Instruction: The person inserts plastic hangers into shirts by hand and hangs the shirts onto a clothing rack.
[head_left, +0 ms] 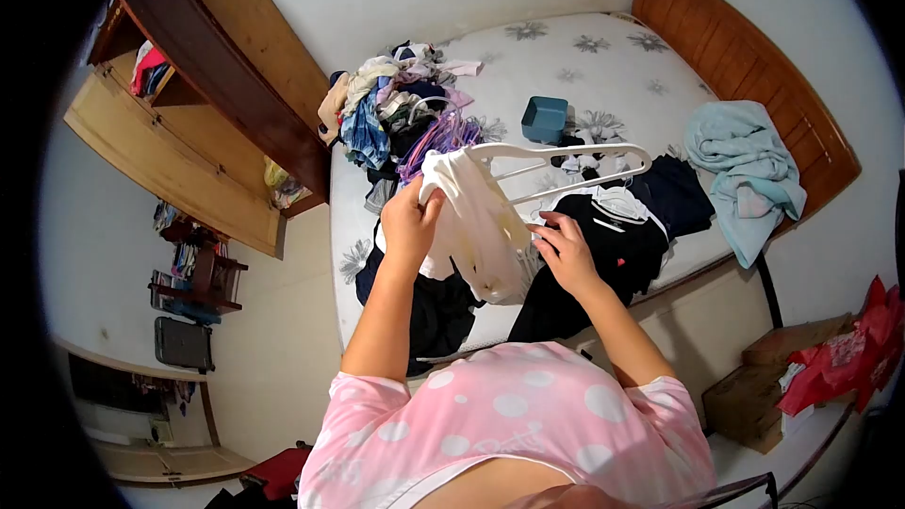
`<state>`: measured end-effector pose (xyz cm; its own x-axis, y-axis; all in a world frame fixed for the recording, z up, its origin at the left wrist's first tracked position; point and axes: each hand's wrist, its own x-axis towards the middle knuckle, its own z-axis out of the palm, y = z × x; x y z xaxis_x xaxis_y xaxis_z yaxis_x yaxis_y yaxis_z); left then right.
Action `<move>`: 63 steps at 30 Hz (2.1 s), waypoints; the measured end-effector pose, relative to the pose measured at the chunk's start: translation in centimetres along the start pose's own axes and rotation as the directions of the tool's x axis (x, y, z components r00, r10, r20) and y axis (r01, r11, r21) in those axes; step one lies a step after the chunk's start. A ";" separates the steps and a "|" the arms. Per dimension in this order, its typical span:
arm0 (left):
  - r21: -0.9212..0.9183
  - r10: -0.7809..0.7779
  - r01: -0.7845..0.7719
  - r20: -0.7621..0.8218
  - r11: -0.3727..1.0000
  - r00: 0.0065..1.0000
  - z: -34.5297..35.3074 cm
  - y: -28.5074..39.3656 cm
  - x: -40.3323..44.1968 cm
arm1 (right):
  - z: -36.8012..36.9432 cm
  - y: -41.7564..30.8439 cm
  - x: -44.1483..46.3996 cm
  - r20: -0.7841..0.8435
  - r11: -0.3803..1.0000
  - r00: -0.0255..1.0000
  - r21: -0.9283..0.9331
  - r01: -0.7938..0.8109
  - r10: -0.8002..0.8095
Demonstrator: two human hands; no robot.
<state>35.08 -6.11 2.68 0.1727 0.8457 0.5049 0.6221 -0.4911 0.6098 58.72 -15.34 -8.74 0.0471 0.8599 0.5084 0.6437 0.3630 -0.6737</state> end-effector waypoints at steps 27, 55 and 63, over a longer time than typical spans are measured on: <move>0.185 0.123 -0.136 0.082 0.973 0.989 -3.1 -2.0 -1.8 | -14.0 2.2 3.8 0.414 0.868 0.853 0.237 -0.437 0.317; 0.139 0.196 -0.214 0.132 0.967 0.972 -1.1 0.0 -3.7 | -11.3 -4.2 3.8 0.057 0.967 0.997 -0.253 -0.037 0.053; 0.038 0.236 -0.245 0.150 0.969 0.960 -1.5 -0.7 -2.7 | -10.4 0.3 2.8 -0.098 0.948 0.994 -0.317 0.010 -0.044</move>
<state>33.03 -8.38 1.83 0.4276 0.7271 0.5371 0.5895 -0.6747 0.4442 67.00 -16.52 -1.97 0.0935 0.8039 0.5873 0.8531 0.2395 -0.4636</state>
